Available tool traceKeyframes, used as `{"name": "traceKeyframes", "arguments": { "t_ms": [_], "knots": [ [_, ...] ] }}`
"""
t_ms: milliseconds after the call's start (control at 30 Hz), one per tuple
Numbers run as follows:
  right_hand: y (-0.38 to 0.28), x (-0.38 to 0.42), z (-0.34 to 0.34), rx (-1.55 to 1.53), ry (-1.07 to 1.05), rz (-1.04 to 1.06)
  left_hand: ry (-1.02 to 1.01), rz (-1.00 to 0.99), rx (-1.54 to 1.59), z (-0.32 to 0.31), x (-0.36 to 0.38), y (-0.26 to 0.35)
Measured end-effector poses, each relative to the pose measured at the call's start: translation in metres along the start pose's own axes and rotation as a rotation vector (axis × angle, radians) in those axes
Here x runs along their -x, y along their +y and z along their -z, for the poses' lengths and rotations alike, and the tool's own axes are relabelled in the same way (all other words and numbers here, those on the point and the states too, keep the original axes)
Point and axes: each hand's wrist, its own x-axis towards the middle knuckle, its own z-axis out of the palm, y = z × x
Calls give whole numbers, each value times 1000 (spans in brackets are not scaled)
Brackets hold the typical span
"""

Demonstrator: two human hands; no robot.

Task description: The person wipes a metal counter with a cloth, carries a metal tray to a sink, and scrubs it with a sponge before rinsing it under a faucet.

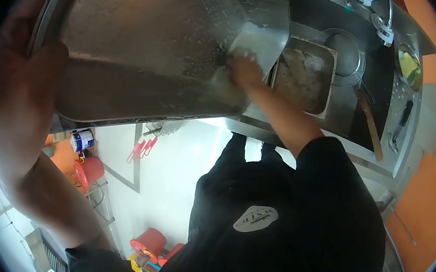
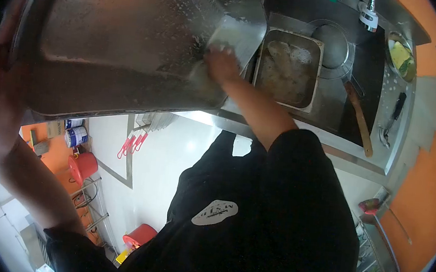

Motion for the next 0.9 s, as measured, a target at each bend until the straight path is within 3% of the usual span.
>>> {"name": "traceKeyframes", "arguments": {
  "t_ms": [67, 167, 200, 267, 300, 400, 467, 600, 667, 700, 767, 800, 833, 900],
  "knots": [
    [-34, 23, 35, -318, -215, -157, -16, -230, -331, 6, 1, -13],
    [-41, 21, -45, -395, -208, -127, -7, -269, -124, 4, -2, -15],
    [-52, 20, -33, -398, -207, -128, -9, -270, -125, 4, -2, -10],
    [-72, 21, 10, -703, -310, -249, 31, -248, -228, 0, -6, 3],
    [-68, 24, 6, -711, -311, -261, 37, -211, -238, -1, -7, 7],
    [-50, 39, -8, -855, -237, -111, 77, -15, -241, -2, -9, 28],
    [-24, 39, -9, -415, -380, 82, 108, 78, -254, -5, -10, 41],
    [1, 24, -35, -334, -211, 111, 139, 208, -280, -8, -13, 60],
    [-18, 21, -33, -325, -260, -92, 149, 188, -284, -12, -10, 71],
    [-12, 23, -28, -328, -256, -89, 154, 161, -291, -14, -9, 73],
    [15, 39, -26, -395, -241, 259, 190, 216, -371, -15, -5, 72],
    [11, 45, 30, -164, -243, 293, 231, 273, -446, -15, -2, 71],
    [9, 41, 28, -169, -242, 301, 231, 277, -454, -12, 5, 53],
    [12, 27, 27, 1, -36, 74, 38, -153, -154, 1, 20, 4]
  ]
}}
